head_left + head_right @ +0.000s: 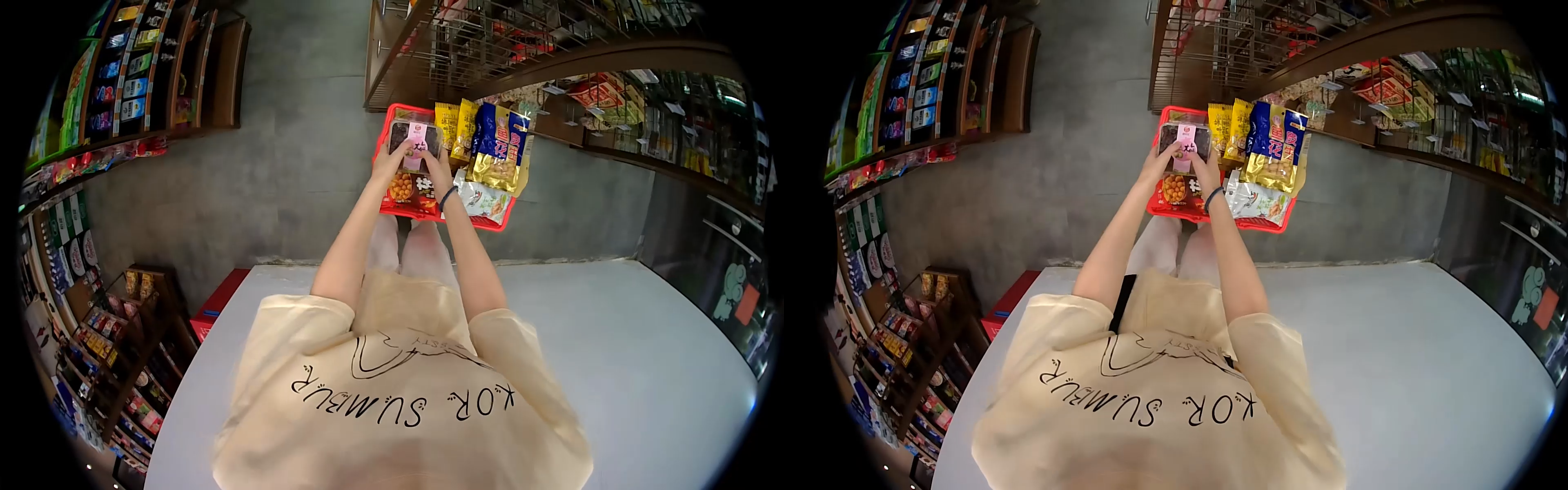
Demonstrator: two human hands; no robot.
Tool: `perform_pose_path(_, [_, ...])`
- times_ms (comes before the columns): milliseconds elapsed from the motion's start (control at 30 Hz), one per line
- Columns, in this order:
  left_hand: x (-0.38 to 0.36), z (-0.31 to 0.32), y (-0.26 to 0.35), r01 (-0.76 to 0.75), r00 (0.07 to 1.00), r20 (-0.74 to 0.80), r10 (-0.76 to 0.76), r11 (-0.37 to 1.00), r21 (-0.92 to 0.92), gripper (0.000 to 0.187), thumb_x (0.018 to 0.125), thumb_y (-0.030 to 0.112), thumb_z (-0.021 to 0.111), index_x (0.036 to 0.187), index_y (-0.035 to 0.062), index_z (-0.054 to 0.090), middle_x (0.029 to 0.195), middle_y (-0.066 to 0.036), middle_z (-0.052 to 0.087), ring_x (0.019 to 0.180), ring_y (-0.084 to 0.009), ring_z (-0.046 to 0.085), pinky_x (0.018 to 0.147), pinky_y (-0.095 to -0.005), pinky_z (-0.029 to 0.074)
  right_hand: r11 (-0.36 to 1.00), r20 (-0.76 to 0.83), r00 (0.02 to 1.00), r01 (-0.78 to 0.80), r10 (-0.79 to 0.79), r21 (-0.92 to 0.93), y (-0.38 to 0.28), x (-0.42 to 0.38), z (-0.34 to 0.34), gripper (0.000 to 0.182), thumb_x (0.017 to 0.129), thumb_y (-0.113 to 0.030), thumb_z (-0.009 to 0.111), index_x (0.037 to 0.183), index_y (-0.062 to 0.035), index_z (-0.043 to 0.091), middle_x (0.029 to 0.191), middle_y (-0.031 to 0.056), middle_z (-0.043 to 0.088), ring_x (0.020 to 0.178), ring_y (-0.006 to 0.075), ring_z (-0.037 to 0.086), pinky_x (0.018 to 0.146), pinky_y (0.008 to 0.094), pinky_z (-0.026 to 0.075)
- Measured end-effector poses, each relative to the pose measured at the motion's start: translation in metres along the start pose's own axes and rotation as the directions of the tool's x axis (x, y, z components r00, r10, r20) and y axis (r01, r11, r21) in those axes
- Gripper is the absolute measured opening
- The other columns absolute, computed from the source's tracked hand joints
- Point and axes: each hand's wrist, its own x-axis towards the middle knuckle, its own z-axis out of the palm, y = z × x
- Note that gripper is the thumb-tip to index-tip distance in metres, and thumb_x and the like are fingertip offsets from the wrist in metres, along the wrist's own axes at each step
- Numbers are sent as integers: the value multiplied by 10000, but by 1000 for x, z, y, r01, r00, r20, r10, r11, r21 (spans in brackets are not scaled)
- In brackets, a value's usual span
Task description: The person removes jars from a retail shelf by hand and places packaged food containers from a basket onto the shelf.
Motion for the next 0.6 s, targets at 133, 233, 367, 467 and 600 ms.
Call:
perform_pose_path(133, [-21, 0, 0, -108, 993, -42, 108, 994, 3, 630, 741, 337, 684, 1214, -17, 464, 1076, -136, 595, 1000, -212, 569, 873, -304, 426, 993, 16, 1000, 10, -12, 118, -14, -24, 8, 567, 787, -130, 608, 1282, -18, 356, 1150, 114, 519, 1019, 193, 514, 872, 290, 420])
perform_pose_path(233, [-39, -2, 3, -229, 973, 24, 229, 973, -14, 629, 753, 247, 681, 1236, -53, 412, 1130, -162, 555, 1038, -205, 541, 894, -310, 419, 987, -17, 990, 140, -139, 79, -20, -47, 9, 569, 784, -132, 620, 1276, -11, 360, 1136, 124, 528, 1008, 198, 525, 861, 293, 430])
perform_pose_path(367, [-82, -8, -9, -185, 975, 122, 186, 983, -20, 759, 763, 212, 663, 1328, -77, 246, 1244, -195, 460, 1136, -232, 472, 954, -314, 377, 980, 1, 983, 181, -182, -76, -2, -84, -9, 551, 781, -144, 635, 1233, 34, 375, 1097, 121, 555, 994, 200, 542, 864, 294, 434])
perform_pose_path(467, [-131, 3, -4, -303, 951, 103, 290, 941, 148, 795, 766, 219, 662, 1338, -92, 205, 1280, -216, 416, 1181, -243, 430, 990, -312, 338, 984, 7, 985, 169, -170, 51, 8, -117, -22, 561, 769, -90, 639, 1227, 59, 351, 1145, 134, 514, 1043, 199, 518, 889, 299, 423])
perform_pose_path(600, [-170, 28, -13, -230, 970, 115, 214, 962, 148, 820, 770, 242, 662, 1331, -113, 181, 1292, -225, 400, 1195, -249, 417, 1000, -312, 323, 972, 26, 982, 179, -185, 149, 11, -164, -46, 607, 815, -95, 591, 1294, 23, 238, 1219, 120, 442, 1107, 183, 457, 892, 266, 408])
